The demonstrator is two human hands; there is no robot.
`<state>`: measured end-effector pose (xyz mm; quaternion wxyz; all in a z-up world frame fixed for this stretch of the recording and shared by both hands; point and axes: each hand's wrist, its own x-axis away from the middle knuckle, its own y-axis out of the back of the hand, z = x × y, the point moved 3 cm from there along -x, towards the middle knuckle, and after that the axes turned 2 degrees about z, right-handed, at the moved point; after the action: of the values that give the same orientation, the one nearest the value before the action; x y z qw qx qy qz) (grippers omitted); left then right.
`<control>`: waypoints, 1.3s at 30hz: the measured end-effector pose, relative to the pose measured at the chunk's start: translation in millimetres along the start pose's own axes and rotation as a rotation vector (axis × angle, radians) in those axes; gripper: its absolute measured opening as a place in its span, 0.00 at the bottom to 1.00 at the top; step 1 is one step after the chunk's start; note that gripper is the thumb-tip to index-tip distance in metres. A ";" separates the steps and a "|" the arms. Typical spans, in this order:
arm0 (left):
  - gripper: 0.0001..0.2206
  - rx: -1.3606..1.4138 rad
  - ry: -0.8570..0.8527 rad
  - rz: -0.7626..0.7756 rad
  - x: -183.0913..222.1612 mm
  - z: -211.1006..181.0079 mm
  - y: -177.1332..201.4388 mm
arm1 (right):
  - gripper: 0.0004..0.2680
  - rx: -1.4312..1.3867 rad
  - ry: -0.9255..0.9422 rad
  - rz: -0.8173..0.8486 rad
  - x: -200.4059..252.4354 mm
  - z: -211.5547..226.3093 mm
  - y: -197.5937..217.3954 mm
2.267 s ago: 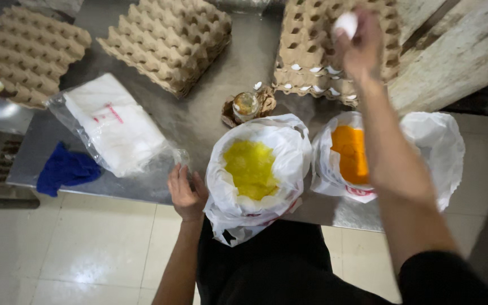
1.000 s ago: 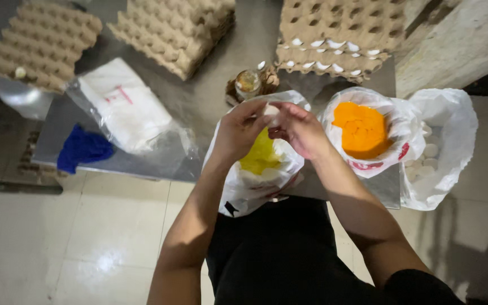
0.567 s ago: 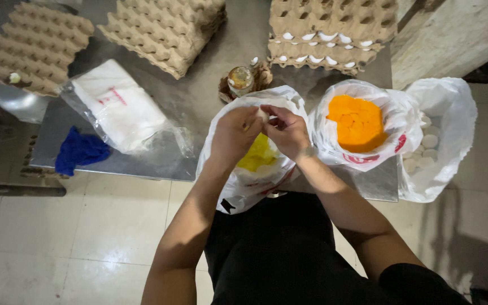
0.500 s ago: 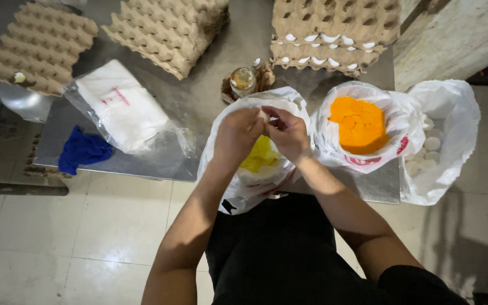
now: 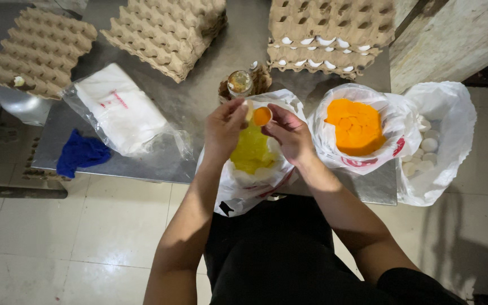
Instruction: The person cracks open eggs and separates the yolks from the whites, placing the yolks into one plastic-lined container and the whites into another.
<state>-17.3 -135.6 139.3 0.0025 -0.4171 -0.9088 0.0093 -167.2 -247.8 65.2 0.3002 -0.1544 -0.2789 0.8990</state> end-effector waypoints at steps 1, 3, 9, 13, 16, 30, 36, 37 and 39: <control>0.15 0.175 -0.016 0.012 -2.4 3.3 0.9 | 0.16 -0.055 0.015 0.034 -0.1 1.0 -1.2; 0.16 0.169 -0.059 -0.011 -1.5 9.7 3.0 | 0.16 -0.065 -0.006 0.021 0.5 3.2 0.1; 0.22 0.121 -0.043 0.072 11.9 15.7 1.2 | 0.16 0.024 0.016 0.074 0.1 13.0 0.6; 0.15 0.016 0.008 0.054 23.1 23.7 0.3 | 0.18 0.576 0.062 0.070 4.8 33.6 -13.3; 0.14 0.125 0.070 0.075 24.5 38.1 -1.2 | 0.18 1.031 0.291 0.222 7.6 66.2 -43.6; 0.15 0.190 0.131 0.021 21.9 28.5 -6.3 | 0.18 0.734 0.148 0.019 5.5 34.2 -17.8; 0.17 -0.275 -0.317 -0.191 35.2 -0.3 3.6 | 0.19 0.232 -0.019 -0.004 0.3 6.7 -3.7; 0.17 -0.338 -0.427 -0.243 36.5 0.1 7.2 | 0.18 0.220 -0.017 0.012 0.7 8.3 -6.7; 0.16 -0.204 -0.258 -0.175 28.3 15.4 8.5 | 0.18 0.309 0.004 0.020 1.2 14.4 -15.8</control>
<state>-29.5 -108.8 123.6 -0.1557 -0.3298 -0.9306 -0.0296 -167.4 -242.5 85.9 0.3118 -0.1111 -0.1352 0.9339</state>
